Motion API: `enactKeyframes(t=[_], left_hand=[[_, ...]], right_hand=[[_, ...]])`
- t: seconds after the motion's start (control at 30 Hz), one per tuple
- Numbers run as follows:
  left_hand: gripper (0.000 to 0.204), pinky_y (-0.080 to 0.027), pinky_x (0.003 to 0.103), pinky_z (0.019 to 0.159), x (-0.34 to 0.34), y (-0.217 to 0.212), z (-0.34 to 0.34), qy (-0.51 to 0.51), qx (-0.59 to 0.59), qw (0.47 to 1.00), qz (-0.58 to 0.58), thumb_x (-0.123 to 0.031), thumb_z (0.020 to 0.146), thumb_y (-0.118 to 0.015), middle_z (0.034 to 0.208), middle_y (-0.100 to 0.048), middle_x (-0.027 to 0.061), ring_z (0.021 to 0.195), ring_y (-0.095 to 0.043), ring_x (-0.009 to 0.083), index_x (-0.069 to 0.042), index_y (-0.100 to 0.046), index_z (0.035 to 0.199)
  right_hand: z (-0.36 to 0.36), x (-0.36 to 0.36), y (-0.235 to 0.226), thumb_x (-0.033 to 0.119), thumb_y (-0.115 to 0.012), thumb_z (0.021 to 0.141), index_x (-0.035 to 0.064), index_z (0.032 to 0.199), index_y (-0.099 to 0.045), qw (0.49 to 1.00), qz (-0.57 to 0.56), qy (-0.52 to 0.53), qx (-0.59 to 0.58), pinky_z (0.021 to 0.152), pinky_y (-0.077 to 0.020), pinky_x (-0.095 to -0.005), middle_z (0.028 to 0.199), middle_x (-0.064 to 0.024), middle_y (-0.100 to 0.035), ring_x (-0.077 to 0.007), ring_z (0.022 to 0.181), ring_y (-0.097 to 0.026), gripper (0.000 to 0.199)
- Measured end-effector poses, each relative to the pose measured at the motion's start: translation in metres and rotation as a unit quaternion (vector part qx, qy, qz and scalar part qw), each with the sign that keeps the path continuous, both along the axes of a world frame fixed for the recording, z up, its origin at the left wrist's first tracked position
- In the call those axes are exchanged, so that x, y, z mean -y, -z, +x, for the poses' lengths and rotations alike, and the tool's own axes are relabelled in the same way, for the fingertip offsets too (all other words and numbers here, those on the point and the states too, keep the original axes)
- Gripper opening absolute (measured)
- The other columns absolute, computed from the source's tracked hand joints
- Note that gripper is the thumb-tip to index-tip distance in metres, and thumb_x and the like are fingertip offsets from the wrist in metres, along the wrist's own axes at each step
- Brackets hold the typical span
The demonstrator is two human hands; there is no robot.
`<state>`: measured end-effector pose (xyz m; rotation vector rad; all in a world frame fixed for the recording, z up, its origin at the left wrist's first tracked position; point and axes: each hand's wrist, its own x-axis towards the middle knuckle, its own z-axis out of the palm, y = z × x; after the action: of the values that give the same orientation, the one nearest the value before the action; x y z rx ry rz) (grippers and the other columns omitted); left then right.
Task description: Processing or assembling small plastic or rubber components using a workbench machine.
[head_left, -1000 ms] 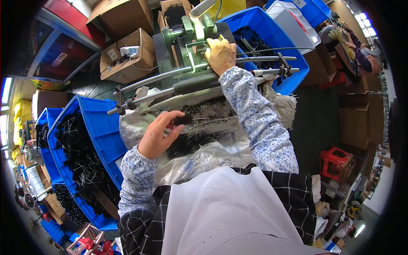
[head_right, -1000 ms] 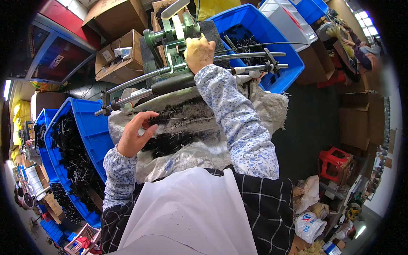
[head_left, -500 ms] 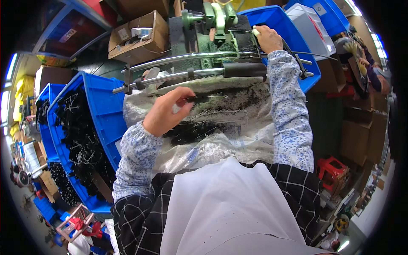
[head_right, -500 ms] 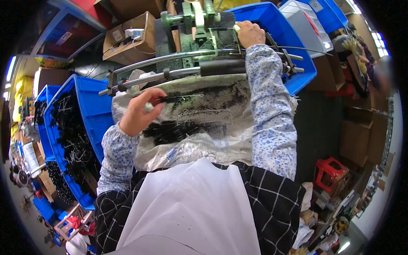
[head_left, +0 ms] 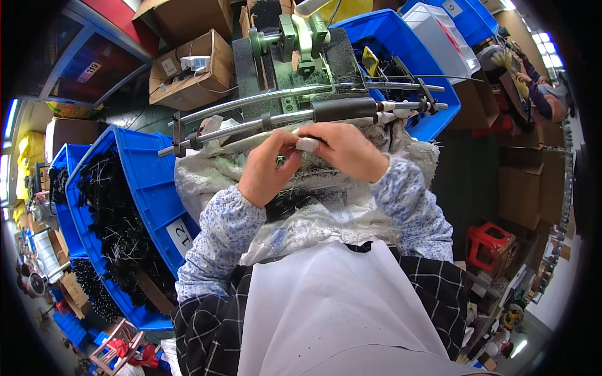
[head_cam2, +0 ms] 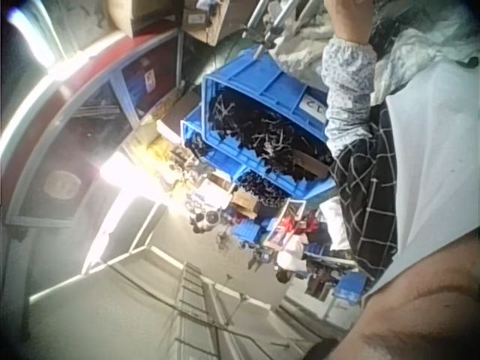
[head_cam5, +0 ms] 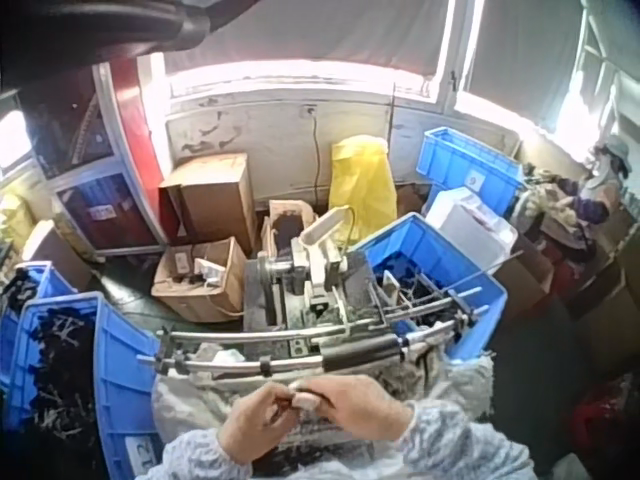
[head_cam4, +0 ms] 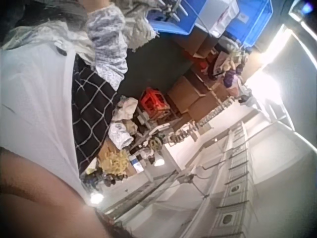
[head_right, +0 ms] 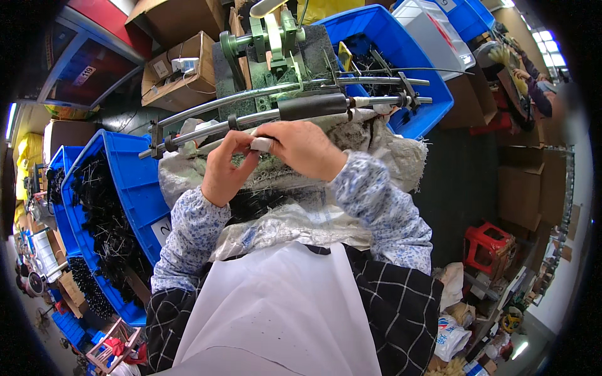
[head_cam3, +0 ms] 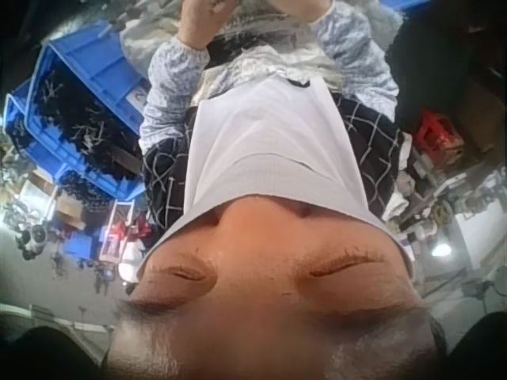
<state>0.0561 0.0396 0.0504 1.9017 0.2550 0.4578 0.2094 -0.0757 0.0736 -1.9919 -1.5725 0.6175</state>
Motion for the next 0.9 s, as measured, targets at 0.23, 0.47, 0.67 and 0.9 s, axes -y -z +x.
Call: enactKeyframes(t=[0.23,0.47,0.67,0.9], left_hand=[[0.048,-0.046,0.039,0.076,-0.015,0.029,-0.063,0.066,-0.201,0.971,0.111,-0.022,0.075,-0.069,0.101,-0.055,0.0156,0.089,-0.057,0.0288,-0.005,-0.047,0.113],[0.038,-0.038,0.041,0.089,-0.013,0.046,-0.080,0.184,-0.393,0.866,0.249,-0.023,0.078,-0.061,0.102,-0.057,0.0157,0.102,-0.052,0.0305,-0.007,-0.051,0.111],[0.028,-0.038,0.042,0.088,-0.014,0.057,-0.074,0.190,-0.347,0.893,0.214,-0.018,0.078,-0.058,0.098,-0.057,0.0162,0.095,-0.054,0.0319,-0.007,-0.053,0.103],[0.024,-0.044,0.038,0.077,-0.020,0.041,-0.067,0.140,-0.232,0.959,0.087,-0.009,0.074,-0.056,0.092,-0.052,0.0168,0.085,-0.054,0.0326,-0.006,-0.052,0.098]], right_hand=[[0.092,-0.034,0.045,0.008,-0.045,0.088,0.0066,0.093,-0.061,0.913,0.130,0.249,0.297,0.058,-0.0506,-0.0319,0.073,-0.0114,-0.061,-0.0212,0.066,-0.061,0.017],[0.122,-0.061,0.075,0.013,-0.051,0.084,0.0116,0.101,-0.061,0.915,0.061,0.257,0.305,0.070,-0.0482,-0.0383,0.087,-0.0112,-0.062,-0.0289,0.082,-0.061,0.020],[0.127,-0.063,0.079,0.014,-0.052,0.083,0.0121,0.100,-0.061,0.925,0.082,0.243,0.280,0.070,-0.0483,-0.0386,0.089,-0.0112,-0.063,-0.0294,0.082,-0.061,0.020],[0.130,-0.062,0.069,0.018,-0.053,0.083,0.0161,0.102,-0.062,0.903,0.058,0.194,0.378,0.078,-0.0417,-0.0366,0.095,-0.0066,-0.061,-0.0216,0.089,-0.057,0.021]])
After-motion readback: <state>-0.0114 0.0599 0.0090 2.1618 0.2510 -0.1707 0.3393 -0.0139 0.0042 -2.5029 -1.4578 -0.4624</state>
